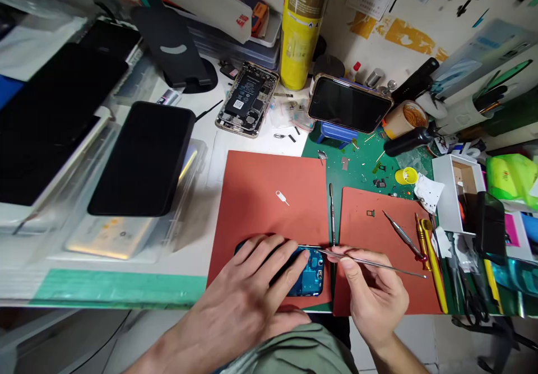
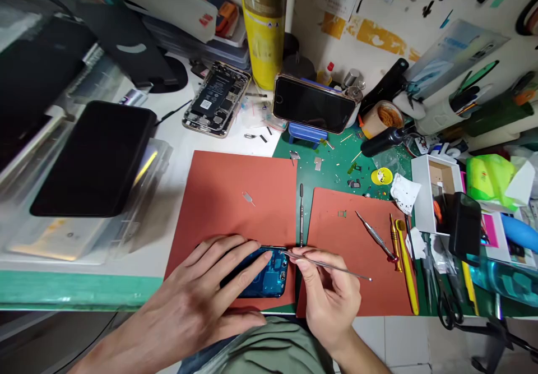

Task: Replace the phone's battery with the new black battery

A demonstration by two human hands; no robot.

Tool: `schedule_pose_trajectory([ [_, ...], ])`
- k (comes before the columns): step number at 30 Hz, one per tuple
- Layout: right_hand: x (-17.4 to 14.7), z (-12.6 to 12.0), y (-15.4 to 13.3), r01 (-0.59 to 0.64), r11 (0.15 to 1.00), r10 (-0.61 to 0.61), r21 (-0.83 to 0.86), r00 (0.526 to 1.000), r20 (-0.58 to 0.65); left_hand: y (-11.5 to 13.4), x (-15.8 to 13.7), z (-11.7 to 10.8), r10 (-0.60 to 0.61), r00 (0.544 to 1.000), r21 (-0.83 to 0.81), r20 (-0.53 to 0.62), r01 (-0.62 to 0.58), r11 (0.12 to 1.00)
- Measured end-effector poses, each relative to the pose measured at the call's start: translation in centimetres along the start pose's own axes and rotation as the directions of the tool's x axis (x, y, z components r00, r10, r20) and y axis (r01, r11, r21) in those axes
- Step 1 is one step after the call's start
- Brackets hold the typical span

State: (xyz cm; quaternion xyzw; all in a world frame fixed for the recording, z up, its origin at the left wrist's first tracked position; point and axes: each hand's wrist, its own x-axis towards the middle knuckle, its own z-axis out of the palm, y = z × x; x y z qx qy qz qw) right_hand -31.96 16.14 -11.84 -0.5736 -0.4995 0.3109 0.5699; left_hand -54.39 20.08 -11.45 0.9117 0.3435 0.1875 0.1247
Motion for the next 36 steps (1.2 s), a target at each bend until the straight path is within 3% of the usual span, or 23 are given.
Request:
schedule_pose_trajectory([
  [17, 0.3, 0.3, -0.4, -0.053, 0.998, 0.052, -0.031, 0.998, -0.033, 0.1, -0.3, 0.7, -0.028, 1.0, -0.075, -0.011, 0.027, 0.997],
  [23, -0.1, 0.2, -0.3, -0.013, 1.0, 0.012, -0.027, 1.0, -0.015, 0.2, -0.5, 0.6, -0.023, 1.0, -0.072, -0.004, 0.023, 0.997],
  [27, 0.1, -0.1, -0.4, 0.065, 0.996, -0.06, -0.054, 0.994, 0.087, 0.1, -0.8, 0.5, -0.002, 1.0, -0.063, -0.03, 0.0, 0.998],
  [33, 3.9, -0.2, -1.7, -0.131, 0.991, 0.136, -0.035, 0.942, 0.307, -0.3, -0.4, 0.0, 0.043, 0.996, -0.05, -0.073, -0.047, 0.998],
  [36, 5.2, -0.1, -2.0, -0.143, 0.989, 0.15, -0.046, 0.915, 0.374, -0.4, -0.2, -0.1, 0.046, 0.995, -0.044, -0.092, -0.051, 0.998],
])
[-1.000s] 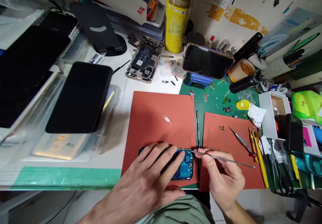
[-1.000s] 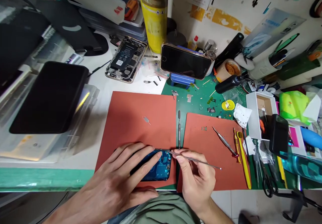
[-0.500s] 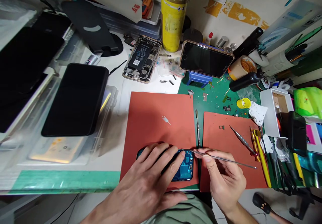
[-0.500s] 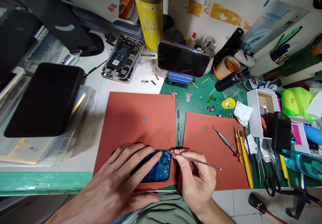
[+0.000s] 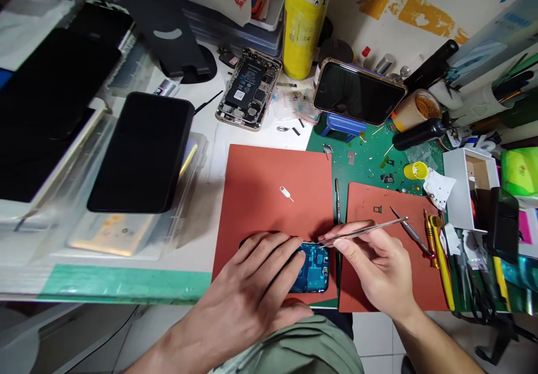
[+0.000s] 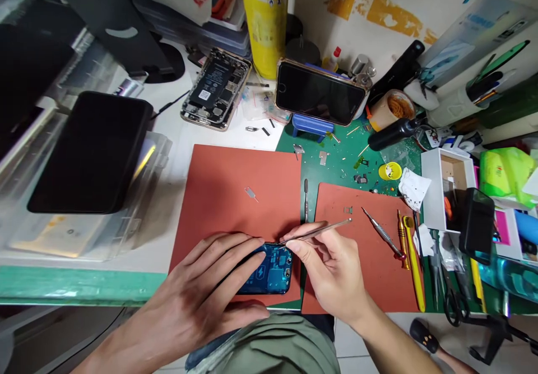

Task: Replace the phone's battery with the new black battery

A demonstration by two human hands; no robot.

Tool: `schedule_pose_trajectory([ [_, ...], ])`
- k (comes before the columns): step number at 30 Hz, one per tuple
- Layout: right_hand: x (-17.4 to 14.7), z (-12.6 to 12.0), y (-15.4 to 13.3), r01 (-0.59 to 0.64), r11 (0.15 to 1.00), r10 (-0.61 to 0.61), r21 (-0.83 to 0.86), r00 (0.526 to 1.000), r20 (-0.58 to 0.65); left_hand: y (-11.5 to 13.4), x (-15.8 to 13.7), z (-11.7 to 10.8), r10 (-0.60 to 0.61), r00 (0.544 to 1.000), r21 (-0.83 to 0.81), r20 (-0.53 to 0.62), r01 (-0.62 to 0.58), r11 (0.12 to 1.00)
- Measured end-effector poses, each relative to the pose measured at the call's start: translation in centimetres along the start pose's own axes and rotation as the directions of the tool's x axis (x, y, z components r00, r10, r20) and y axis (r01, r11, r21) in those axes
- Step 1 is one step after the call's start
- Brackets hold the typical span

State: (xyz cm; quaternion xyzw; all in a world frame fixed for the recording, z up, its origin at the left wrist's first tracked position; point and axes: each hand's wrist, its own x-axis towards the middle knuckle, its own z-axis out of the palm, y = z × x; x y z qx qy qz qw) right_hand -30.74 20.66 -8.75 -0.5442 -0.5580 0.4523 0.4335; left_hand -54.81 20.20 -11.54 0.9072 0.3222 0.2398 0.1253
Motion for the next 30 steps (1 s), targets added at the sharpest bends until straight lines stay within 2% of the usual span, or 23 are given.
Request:
schedule_pose_trajectory([
  [10, -0.7, 0.4, 0.8, 0.064, 0.996, -0.065, -0.06, 0.998, -0.007, -0.1, -0.3, 0.6, 0.009, 0.999, 0.016, -0.052, -0.008, 1.0],
  [24, -0.6, 0.3, 0.4, 0.066, 0.988, -0.068, -0.143, 0.998, -0.012, -0.1, -0.1, 0.3, -0.001, 0.997, 0.018, -0.082, 0.003, 1.0],
  [30, -0.9, 0.4, 0.9, 0.181, 0.971, -0.187, -0.155, 0.982, -0.02, -0.1, -0.1, 0.3, 0.005, 0.996, 0.024, -0.088, -0.002, 1.0],
])
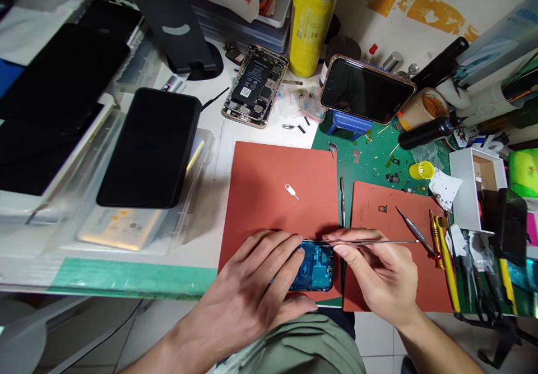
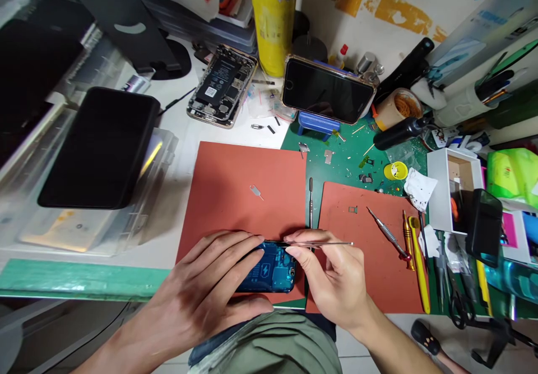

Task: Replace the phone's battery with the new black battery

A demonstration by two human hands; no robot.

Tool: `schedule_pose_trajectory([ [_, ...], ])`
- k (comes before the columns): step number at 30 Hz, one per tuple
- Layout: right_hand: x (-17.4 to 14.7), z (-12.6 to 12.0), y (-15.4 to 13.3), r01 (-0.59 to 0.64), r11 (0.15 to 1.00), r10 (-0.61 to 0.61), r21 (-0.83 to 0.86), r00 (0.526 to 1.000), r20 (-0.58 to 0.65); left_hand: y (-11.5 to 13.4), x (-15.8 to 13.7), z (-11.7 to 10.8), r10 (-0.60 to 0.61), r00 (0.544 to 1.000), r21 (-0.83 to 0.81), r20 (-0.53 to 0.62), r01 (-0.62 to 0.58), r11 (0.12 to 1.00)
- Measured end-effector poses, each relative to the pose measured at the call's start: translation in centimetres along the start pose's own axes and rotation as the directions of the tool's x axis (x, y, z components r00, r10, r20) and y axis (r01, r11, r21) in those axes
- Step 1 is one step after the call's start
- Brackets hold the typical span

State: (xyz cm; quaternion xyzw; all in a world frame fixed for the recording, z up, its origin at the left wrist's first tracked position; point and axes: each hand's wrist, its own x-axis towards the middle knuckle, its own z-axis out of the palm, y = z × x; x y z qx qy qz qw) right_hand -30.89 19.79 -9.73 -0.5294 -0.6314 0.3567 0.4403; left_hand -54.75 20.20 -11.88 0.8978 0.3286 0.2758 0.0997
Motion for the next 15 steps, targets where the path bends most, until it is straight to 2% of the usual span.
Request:
schedule_pose_trajectory([
  [9, -0.98, 0.22, 0.16, -0.024, 1.0, 0.024, 0.003, 0.999, -0.027, -0.09, 0.07, -0.12, -0.008, 1.0, -0.033, 0.01, 0.008, 0.999],
  [15, -0.41, 0.38, -0.21, -0.14, 0.985, 0.143, 0.103, 0.989, -0.027, -0.05, 0.18, -0.12, -0.034, 0.998, -0.045, 0.053, 0.037, 0.998],
])
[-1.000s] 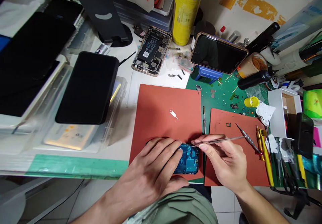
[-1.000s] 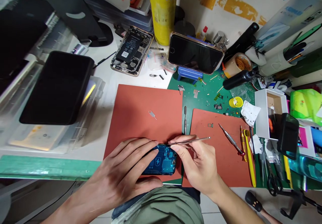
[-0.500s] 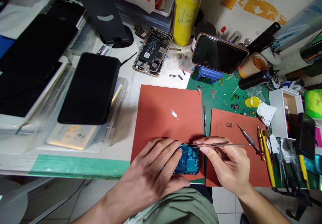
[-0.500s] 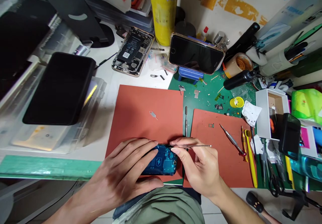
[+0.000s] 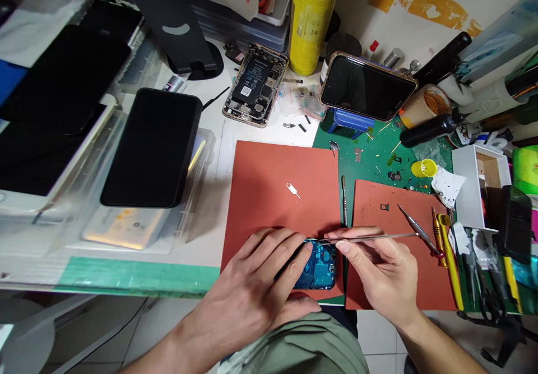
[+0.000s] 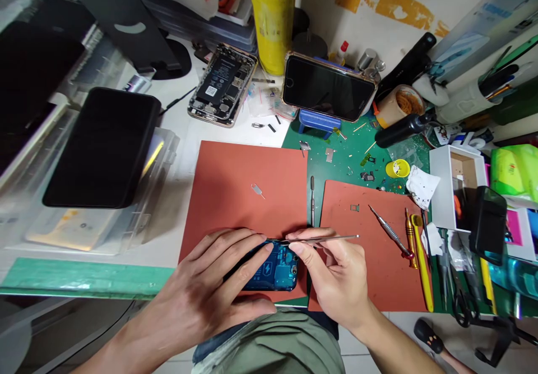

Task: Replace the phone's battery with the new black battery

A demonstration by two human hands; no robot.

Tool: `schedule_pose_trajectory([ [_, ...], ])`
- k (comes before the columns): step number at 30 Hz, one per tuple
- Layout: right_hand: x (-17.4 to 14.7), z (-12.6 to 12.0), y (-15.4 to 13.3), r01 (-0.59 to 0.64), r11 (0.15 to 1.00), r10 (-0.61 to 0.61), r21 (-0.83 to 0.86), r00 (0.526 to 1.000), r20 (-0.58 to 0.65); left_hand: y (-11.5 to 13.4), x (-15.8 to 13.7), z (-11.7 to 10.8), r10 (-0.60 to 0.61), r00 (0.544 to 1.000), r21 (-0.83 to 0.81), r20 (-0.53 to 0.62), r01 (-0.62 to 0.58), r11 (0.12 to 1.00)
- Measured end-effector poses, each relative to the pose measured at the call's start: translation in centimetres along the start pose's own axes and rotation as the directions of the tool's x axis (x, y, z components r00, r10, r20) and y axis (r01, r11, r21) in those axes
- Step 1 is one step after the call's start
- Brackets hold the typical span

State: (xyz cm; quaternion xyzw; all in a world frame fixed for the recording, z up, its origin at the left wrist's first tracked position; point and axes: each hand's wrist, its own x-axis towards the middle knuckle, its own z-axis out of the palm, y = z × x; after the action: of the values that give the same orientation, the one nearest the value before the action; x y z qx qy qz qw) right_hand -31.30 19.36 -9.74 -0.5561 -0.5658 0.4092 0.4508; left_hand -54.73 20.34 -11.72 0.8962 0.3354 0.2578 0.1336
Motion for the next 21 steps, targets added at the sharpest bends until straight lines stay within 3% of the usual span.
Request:
schedule_pose_trajectory([
  [9, 0.8, 0.4, -0.8, -0.214, 0.965, 0.218, 0.152, 0.976, -0.013, -0.1, -0.2, 0.0, 0.021, 0.999, 0.013, -0.027, -0.021, 1.0],
  [15, 1.3, 1.0, -1.2, -0.264, 0.946, 0.267, 0.188, 0.964, 0.005, 0.1, -0.4, -0.3, 0.022, 0.997, 0.025, -0.074, -0.02, 0.999],
  [21, 1.5, 1.4, -1.5, -0.297, 0.939, 0.298, 0.172, 0.954, 0.02, 0.0, -2.0, -1.1, -0.063, 0.996, 0.087, -0.059, 0.068, 0.994],
])
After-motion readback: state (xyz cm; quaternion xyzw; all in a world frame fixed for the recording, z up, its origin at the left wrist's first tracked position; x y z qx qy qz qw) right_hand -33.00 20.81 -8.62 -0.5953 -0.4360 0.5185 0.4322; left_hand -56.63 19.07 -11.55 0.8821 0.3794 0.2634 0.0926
